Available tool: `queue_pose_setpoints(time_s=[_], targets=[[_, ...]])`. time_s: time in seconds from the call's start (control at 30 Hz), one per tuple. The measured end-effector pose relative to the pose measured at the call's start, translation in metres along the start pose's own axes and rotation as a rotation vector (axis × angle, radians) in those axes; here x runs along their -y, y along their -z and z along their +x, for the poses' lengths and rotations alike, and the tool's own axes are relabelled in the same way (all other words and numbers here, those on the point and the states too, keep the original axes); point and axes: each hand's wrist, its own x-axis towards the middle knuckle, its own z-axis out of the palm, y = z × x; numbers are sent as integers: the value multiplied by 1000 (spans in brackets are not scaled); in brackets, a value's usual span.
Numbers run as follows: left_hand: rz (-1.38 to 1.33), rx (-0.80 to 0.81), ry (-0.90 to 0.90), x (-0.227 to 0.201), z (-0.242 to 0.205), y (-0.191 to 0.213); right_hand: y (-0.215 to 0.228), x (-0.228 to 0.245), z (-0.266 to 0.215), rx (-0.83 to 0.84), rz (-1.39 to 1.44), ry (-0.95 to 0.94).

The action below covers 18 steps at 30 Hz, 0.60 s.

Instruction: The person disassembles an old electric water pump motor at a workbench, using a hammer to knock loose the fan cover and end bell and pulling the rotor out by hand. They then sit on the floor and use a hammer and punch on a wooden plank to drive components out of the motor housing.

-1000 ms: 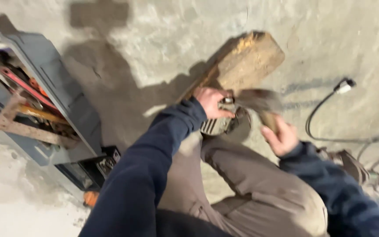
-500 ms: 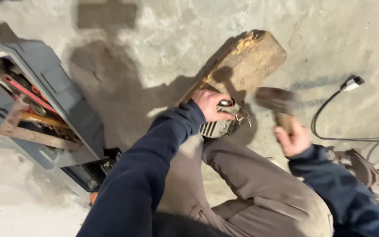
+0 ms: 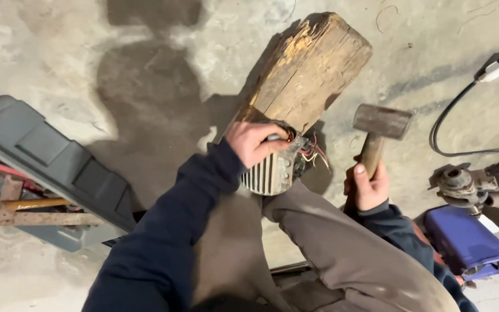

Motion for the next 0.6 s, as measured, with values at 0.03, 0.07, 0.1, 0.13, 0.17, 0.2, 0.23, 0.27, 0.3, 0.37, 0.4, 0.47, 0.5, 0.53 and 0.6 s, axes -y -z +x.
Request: queue_pose_setpoints(time_s=[0.03,0.07,0.1,0.13,0.17,0.2,0.23,0.27,0.3,0.37,0.4,0.47,0.5,0.53,0.6], targets=[[-4,5,4,3,-6,-6,7,-5,0,-3,-1,-6],[1,-34,-113,5,-13,-11,13,-10,1,39,-65,9],[5,-72,-231,7,-20,-16,19,-15,1,81,-129,25],[4,-65,-227,5,-22,-16,19,-8,7,77,-126,18],[85,-80,-196,3,-24,-17,18,-1,13,71,-363,58],[167,-98,-170,2,-25,-17,18,8,20,63,-603,101],[166,-95,-172,2,-24,-17,21,6,32,60,-603,99],[194,-87,-173,2,-24,-18,25,4,43,55,-749,177],[222,-80,-175,1,-25,-18,28,2,53,52,-895,255],[135,-86,-202,7,-28,-17,50,-13,60,63,-887,250],[55,-101,-230,9,-30,-14,59,-21,67,77,-877,255],[-59,-134,-210,16,-34,-16,71,-41,71,76,-688,103],[-179,-166,-194,18,-37,-18,78,-51,70,68,-502,-48],[-177,-173,-194,22,-35,-14,83,-60,74,74,-505,-44],[-286,-45,-244,28,-36,-7,91,-80,78,31,-295,-165]])
